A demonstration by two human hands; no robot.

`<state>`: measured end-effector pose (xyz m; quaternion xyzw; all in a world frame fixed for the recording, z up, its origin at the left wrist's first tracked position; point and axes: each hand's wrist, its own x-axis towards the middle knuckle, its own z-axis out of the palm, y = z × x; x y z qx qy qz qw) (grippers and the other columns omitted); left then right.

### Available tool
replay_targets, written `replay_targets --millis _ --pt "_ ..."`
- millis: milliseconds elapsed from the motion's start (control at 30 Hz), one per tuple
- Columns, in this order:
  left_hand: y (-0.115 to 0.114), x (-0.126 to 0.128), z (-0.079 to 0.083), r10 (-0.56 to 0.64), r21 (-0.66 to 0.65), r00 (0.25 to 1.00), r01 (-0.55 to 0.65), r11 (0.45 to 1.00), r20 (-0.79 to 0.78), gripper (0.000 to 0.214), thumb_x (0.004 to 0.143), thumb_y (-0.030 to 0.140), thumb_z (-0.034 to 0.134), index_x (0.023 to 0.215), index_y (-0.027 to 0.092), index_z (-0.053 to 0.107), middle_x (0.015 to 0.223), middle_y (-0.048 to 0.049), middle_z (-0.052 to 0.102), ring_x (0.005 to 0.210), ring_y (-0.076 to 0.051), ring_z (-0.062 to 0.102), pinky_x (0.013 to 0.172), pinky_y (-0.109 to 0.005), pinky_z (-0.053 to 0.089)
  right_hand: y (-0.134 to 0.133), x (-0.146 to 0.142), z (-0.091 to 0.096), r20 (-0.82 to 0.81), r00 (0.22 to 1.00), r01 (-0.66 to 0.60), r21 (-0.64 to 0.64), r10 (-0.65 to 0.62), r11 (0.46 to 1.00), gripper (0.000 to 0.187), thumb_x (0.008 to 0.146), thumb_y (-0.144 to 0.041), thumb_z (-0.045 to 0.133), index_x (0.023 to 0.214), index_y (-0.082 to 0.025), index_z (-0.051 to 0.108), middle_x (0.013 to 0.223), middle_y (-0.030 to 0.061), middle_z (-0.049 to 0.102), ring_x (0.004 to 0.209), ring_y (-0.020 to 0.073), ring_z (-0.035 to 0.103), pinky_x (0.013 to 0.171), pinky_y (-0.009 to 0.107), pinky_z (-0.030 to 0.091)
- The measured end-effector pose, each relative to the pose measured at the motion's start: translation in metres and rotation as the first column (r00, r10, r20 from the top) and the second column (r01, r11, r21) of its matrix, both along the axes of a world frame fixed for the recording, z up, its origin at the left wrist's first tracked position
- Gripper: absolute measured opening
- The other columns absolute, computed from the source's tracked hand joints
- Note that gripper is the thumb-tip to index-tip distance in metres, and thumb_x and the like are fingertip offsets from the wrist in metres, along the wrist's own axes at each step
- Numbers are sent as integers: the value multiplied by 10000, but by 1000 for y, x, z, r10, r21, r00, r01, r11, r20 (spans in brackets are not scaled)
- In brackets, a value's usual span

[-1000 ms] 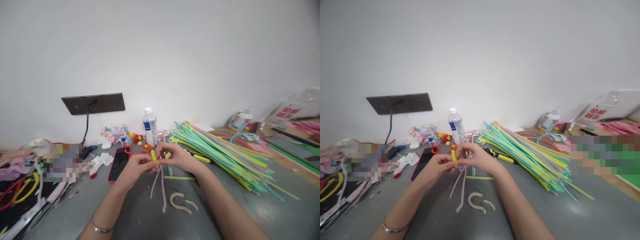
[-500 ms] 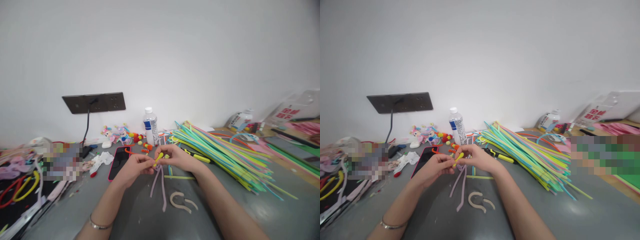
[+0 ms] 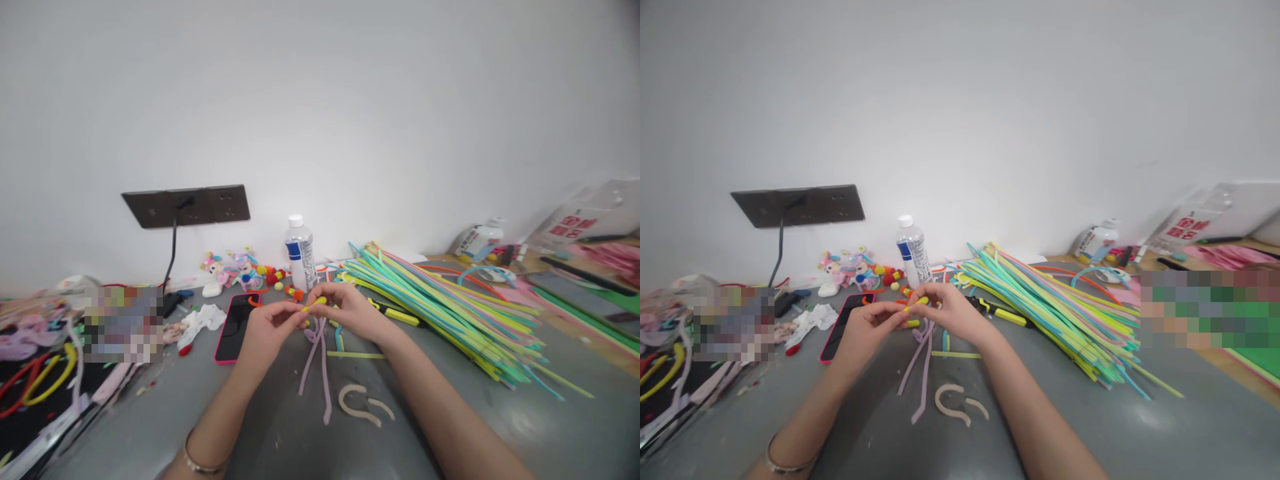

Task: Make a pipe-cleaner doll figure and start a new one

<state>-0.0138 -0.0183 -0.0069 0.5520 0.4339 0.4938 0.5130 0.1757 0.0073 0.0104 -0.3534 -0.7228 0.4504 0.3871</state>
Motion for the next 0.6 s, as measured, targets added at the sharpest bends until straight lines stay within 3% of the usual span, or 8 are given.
replay_targets --millis 200,367,467,600 --pt "-5 2 8 25 101 999 -22 995 -26 156 719 318 744 740 166 765 726 -25 746 668 -195 717 691 -320 623 -3 -3 5 -79 997 -4 -82 -2 997 318 765 -471 741 802 -158 697 771 27 666 689 146 563 648 274 425" --pt "1 -4 10 -6 107 995 17 994 -103 173 737 324 707 757 157 749 721 -34 742 656 -174 681 657 -290 577 -2 -6 0 -177 983 -71 -173 40 982 335 737 -471 769 808 -161 662 764 3 625 653 118 536 611 252 409" --pt "9 -15 8 -25 118 962 59 991 -271 185 749 336 678 748 156 723 722 -31 722 659 -160 633 630 -268 512 4 -8 -9 -151 987 -73 -164 48 984 351 729 -461 778 892 -173 660 846 16 644 700 128 563 641 261 436" --pt "14 -27 5 18 191 818 113 975 -575 112 762 249 606 688 178 648 679 9 656 645 -140 548 624 -253 419 14 -4 -18 -161 982 78 -149 -102 986 388 733 -472 756 978 -193 642 888 31 661 749 152 595 671 284 480"
